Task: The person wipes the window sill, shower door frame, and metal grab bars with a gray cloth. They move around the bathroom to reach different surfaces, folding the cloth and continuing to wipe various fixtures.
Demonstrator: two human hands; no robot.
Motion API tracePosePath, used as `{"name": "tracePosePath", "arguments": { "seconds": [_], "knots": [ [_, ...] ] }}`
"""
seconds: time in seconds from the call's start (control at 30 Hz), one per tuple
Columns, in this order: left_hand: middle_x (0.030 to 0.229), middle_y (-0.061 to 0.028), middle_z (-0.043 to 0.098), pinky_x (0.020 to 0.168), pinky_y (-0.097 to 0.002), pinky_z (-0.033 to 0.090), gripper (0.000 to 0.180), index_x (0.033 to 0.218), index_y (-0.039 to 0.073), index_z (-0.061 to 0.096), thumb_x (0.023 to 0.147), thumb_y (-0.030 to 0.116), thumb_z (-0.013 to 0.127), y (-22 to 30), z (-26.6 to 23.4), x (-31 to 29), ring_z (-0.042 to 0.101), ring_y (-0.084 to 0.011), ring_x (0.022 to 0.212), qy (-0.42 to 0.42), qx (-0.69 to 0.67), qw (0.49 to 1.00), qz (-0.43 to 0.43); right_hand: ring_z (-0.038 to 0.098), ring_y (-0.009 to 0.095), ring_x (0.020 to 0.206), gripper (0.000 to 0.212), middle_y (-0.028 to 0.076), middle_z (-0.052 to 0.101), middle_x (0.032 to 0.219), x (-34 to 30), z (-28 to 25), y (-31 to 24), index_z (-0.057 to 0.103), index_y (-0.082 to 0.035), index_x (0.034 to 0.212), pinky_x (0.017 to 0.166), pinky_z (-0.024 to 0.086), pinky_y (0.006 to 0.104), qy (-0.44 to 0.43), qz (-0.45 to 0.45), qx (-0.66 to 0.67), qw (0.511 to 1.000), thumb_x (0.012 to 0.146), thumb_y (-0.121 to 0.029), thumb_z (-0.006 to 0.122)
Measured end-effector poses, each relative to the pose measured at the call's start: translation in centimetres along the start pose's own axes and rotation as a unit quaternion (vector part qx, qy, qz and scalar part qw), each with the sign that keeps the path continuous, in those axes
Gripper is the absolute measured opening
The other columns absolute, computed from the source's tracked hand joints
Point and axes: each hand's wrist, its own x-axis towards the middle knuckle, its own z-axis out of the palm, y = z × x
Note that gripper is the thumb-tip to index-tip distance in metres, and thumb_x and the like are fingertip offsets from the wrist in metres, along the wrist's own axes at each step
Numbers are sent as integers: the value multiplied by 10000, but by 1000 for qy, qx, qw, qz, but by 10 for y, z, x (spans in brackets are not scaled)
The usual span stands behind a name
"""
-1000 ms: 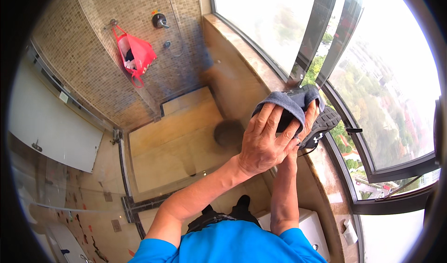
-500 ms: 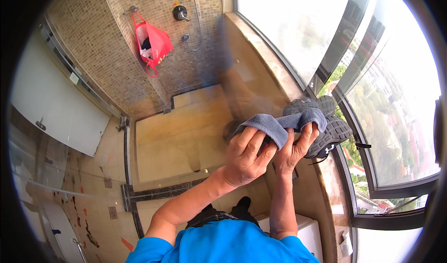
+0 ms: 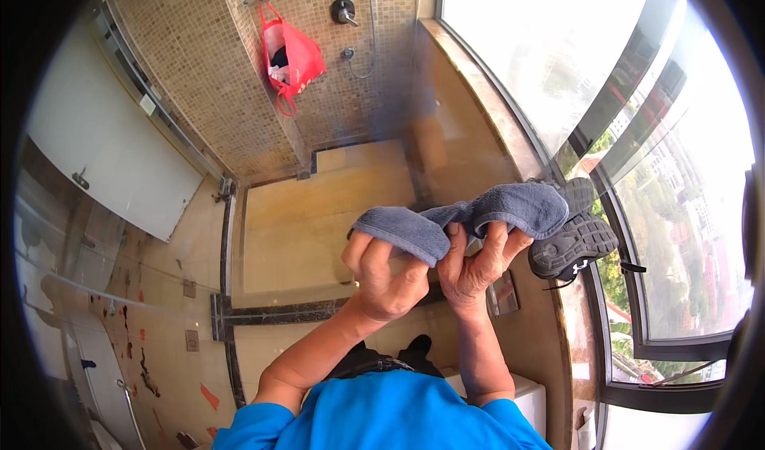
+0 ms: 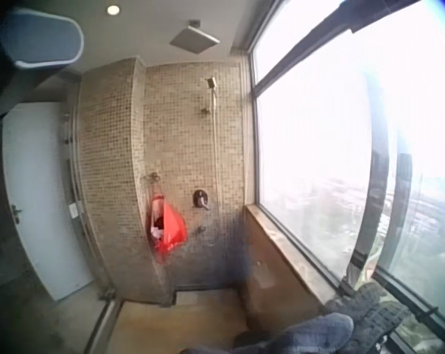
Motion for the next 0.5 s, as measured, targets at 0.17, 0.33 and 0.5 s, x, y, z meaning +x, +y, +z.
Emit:
{"name": "tracePosePath", "arguments": {
  "seconds": [0.17,0.33,0.5],
  "knots": [
    [1293,-218,456,922,-468,405,239,1009,107,685,772,96,709,26,13,8,415,-409,1175,12,-1,999,-51,368,381,1293,537,229,400,1348,3,-2,13,474,17,1324,1088,259,498,70,64,26,995,836,-56,684],
    [1239,-159,524,891,-409,433,152,909,121,722,759,92,724,22,22,26,448,-356,1156,90,-48,994,-36,436,316,1214,468,174,440,1266,11,0,-1,469,21,1311,1054,318,434,90,109,43,989,870,-2,626],
    [1236,-137,522,854,-429,467,248,1002,144,714,761,89,737,-6,-5,15,453,-350,1153,134,-28,990,-28,426,347,1232,445,206,420,1281,9,17,-36,487,27,1301,1029,359,463,73,33,67,995,881,-7,630]
  ]
}}
